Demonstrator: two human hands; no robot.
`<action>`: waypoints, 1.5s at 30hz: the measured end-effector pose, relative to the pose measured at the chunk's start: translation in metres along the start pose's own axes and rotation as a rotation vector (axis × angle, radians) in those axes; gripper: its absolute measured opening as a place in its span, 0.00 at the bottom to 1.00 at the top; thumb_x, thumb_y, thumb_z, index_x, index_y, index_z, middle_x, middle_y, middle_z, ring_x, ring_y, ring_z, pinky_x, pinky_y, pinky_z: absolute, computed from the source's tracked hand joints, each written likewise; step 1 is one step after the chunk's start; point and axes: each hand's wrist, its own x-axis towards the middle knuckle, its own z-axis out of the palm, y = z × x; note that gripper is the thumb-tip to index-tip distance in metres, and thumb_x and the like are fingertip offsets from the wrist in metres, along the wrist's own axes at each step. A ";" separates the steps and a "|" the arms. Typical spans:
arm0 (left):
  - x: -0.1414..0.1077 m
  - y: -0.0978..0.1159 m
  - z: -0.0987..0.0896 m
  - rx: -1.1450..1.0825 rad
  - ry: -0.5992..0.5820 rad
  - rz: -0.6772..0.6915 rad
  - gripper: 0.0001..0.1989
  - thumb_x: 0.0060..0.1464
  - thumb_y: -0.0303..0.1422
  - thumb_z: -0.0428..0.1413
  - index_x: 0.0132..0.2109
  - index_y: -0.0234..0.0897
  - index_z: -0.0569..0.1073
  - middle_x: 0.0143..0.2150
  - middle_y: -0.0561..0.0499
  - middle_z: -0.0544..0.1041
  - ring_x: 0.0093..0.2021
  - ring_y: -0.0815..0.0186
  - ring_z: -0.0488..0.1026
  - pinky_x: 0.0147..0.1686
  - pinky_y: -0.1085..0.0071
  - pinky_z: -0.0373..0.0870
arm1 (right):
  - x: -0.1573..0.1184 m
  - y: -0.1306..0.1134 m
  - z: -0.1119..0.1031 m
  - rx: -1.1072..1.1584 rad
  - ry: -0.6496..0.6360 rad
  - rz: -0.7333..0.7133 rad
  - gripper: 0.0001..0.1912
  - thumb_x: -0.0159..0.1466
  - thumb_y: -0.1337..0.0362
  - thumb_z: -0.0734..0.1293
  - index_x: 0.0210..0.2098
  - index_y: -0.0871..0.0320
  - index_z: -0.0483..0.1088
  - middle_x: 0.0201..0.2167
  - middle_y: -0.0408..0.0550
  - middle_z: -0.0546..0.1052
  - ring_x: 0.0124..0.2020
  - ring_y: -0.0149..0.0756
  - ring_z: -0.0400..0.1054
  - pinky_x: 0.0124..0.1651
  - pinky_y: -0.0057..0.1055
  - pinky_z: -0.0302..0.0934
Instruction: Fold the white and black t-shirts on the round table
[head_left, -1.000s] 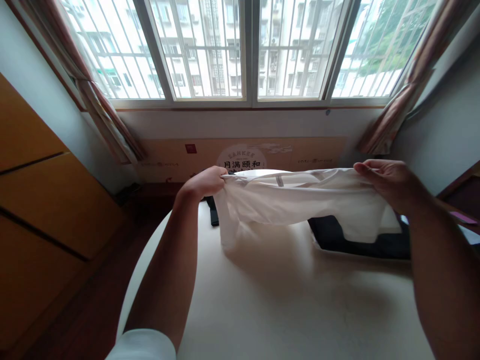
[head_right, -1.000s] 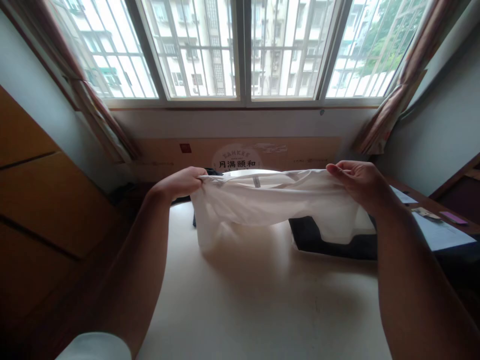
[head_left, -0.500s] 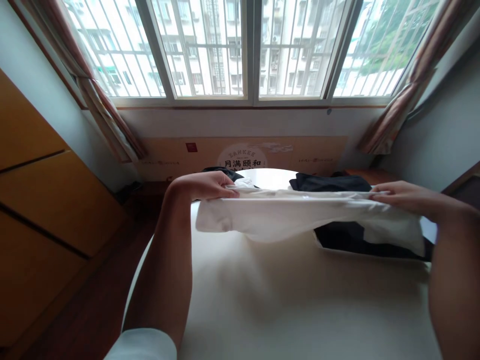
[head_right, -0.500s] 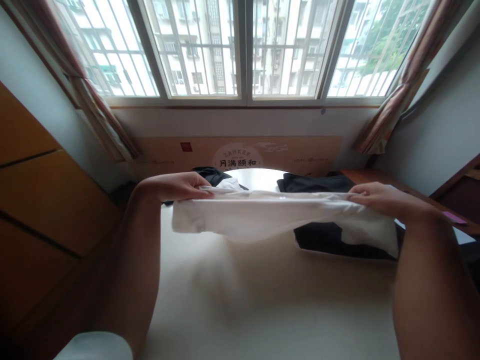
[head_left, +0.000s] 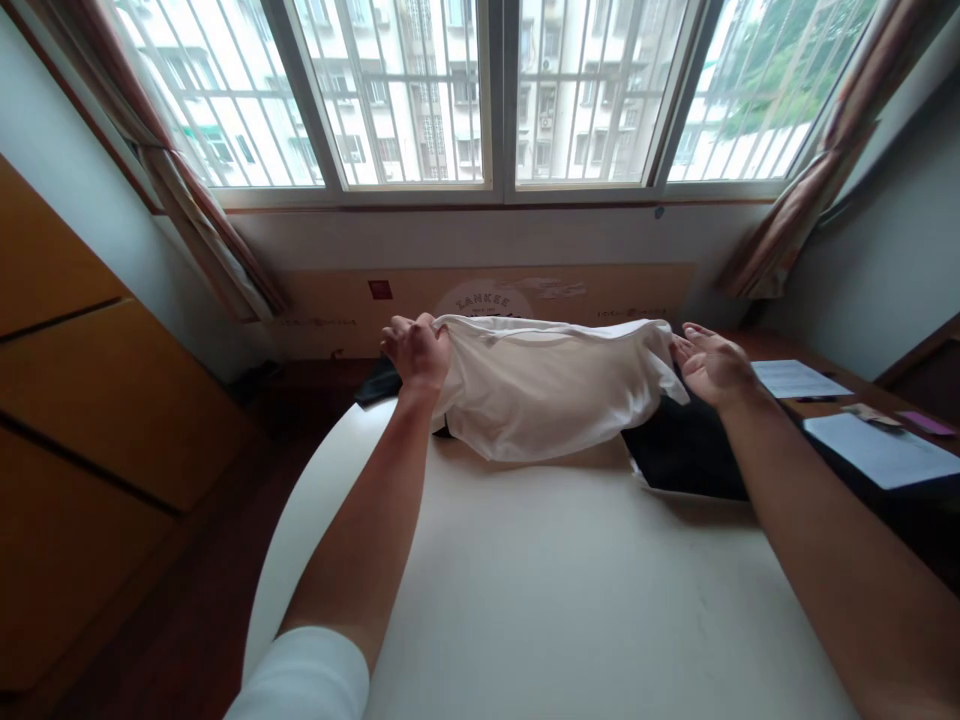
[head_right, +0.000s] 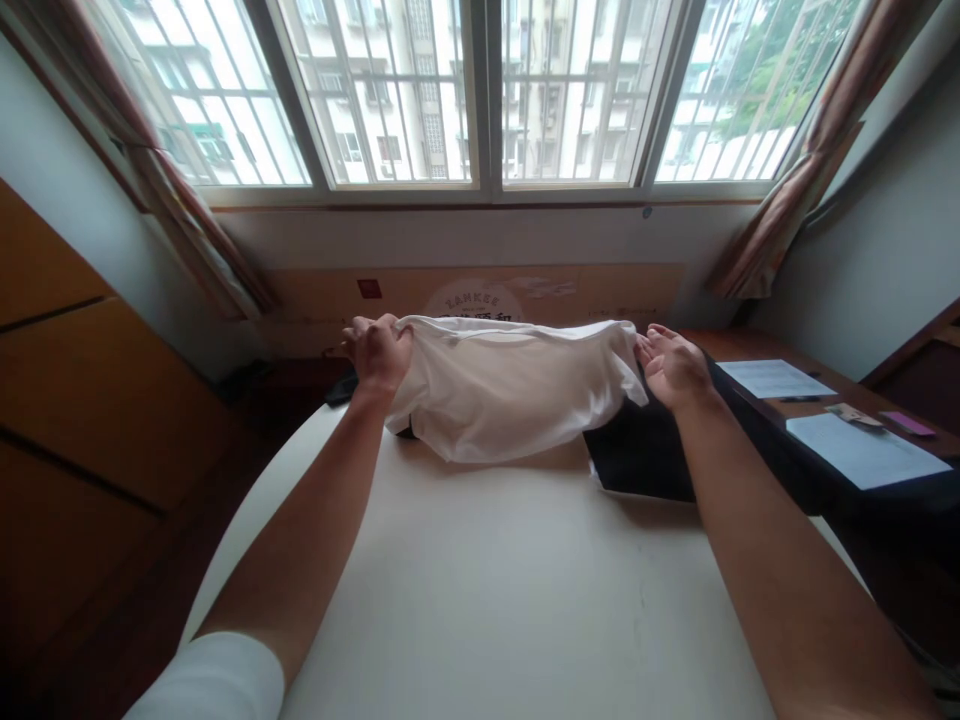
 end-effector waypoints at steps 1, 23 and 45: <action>-0.001 0.000 0.000 -0.009 -0.013 -0.061 0.12 0.66 0.38 0.54 0.48 0.38 0.80 0.57 0.33 0.78 0.62 0.41 0.72 0.59 0.51 0.66 | -0.001 0.001 0.005 0.010 0.001 -0.018 0.14 0.56 0.60 0.75 0.38 0.50 0.70 0.40 0.45 0.78 0.47 0.37 0.76 0.50 0.33 0.71; -0.062 0.072 0.001 0.170 -0.912 0.555 0.14 0.57 0.32 0.58 0.48 0.34 0.81 0.50 0.39 0.82 0.49 0.51 0.79 0.44 0.66 0.72 | -0.075 -0.020 0.054 -0.555 -0.568 -0.112 0.20 0.65 0.41 0.67 0.36 0.53 0.70 0.29 0.44 0.74 0.29 0.38 0.67 0.32 0.33 0.61; -0.054 0.050 -0.007 0.390 -0.851 0.581 0.34 0.43 0.45 0.71 0.56 0.40 0.75 0.59 0.37 0.78 0.58 0.44 0.74 0.54 0.59 0.70 | -0.128 -0.009 0.084 -0.998 -0.912 -0.477 0.09 0.68 0.60 0.65 0.32 0.54 0.74 0.32 0.47 0.79 0.34 0.40 0.72 0.40 0.34 0.61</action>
